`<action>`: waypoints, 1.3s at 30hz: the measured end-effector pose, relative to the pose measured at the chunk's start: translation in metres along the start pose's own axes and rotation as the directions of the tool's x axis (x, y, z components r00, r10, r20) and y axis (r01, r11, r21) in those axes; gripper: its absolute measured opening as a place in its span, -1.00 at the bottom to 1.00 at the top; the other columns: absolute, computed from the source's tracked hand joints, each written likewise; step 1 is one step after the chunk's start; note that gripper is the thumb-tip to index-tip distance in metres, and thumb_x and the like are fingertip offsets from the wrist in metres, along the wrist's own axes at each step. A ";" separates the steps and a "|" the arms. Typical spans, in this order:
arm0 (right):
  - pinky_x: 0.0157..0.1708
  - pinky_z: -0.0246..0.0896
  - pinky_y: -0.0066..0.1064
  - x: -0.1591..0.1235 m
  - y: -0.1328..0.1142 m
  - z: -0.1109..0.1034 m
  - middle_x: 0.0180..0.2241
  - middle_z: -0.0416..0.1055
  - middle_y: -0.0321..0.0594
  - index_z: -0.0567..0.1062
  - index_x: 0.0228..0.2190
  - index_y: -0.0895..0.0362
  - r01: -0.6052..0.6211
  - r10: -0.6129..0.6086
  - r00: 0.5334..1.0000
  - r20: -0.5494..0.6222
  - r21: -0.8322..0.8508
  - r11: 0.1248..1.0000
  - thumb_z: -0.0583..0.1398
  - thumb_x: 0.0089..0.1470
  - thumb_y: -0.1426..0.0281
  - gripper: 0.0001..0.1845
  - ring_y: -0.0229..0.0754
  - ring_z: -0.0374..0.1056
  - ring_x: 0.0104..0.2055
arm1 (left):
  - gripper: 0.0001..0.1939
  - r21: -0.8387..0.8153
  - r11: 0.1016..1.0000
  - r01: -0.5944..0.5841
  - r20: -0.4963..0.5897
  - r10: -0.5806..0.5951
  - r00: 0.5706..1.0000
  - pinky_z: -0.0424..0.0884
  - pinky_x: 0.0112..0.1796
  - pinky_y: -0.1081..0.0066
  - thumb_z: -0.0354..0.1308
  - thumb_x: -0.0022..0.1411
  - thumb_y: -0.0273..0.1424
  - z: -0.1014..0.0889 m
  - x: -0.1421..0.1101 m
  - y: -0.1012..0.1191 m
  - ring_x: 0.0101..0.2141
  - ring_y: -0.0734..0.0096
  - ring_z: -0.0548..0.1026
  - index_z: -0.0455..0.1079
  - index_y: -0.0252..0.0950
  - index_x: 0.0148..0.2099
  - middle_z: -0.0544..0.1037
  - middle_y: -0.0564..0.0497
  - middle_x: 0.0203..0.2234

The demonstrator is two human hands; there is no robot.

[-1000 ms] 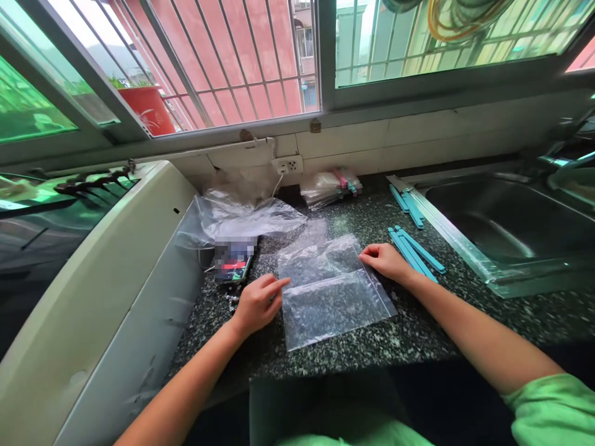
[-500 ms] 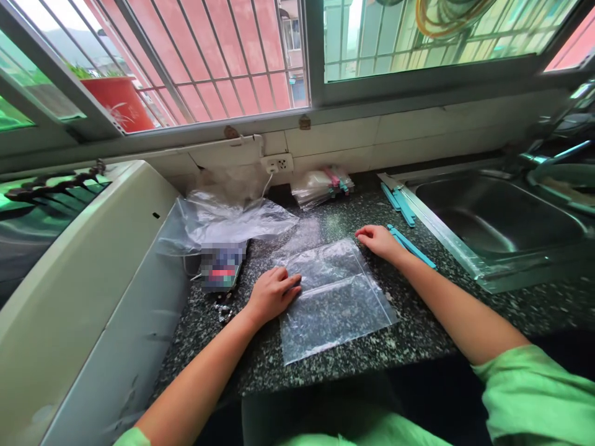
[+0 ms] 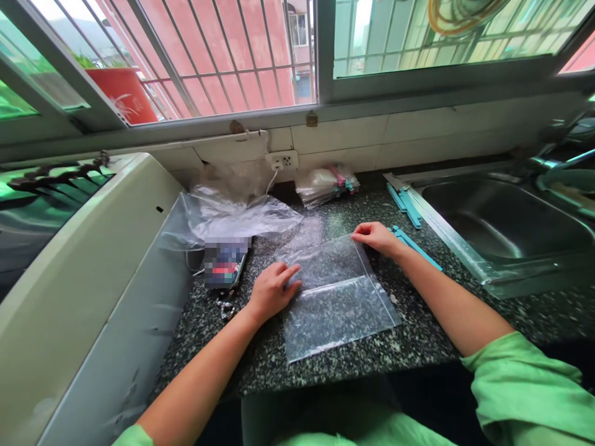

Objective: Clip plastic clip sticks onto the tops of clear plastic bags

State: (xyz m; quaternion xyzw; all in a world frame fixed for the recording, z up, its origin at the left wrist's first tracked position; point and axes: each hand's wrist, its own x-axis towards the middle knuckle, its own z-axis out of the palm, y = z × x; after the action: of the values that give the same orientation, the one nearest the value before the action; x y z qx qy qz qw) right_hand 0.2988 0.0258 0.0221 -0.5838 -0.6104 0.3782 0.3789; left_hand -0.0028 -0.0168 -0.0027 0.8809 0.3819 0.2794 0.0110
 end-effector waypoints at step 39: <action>-0.36 0.18 -0.35 -0.023 0.003 -0.005 -0.53 0.42 -0.25 0.49 -0.58 0.15 0.248 -0.246 0.961 0.128 0.002 0.969 0.25 -0.23 0.19 -0.74 -0.25 0.28 -0.44 | -0.79 -0.693 0.648 0.318 -0.081 -0.508 0.858 0.19 -0.54 0.55 0.23 -0.03 -0.29 -0.010 0.005 -0.012 -0.59 0.58 0.25 0.28 -0.28 -0.45 0.30 0.14 -0.60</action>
State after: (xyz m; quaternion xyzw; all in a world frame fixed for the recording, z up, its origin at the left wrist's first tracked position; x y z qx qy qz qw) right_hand 0.3049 0.0026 0.0211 -0.4804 -0.7041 0.3602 0.3792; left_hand -0.0136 -0.0067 0.0054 0.6612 0.4486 0.5013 0.3320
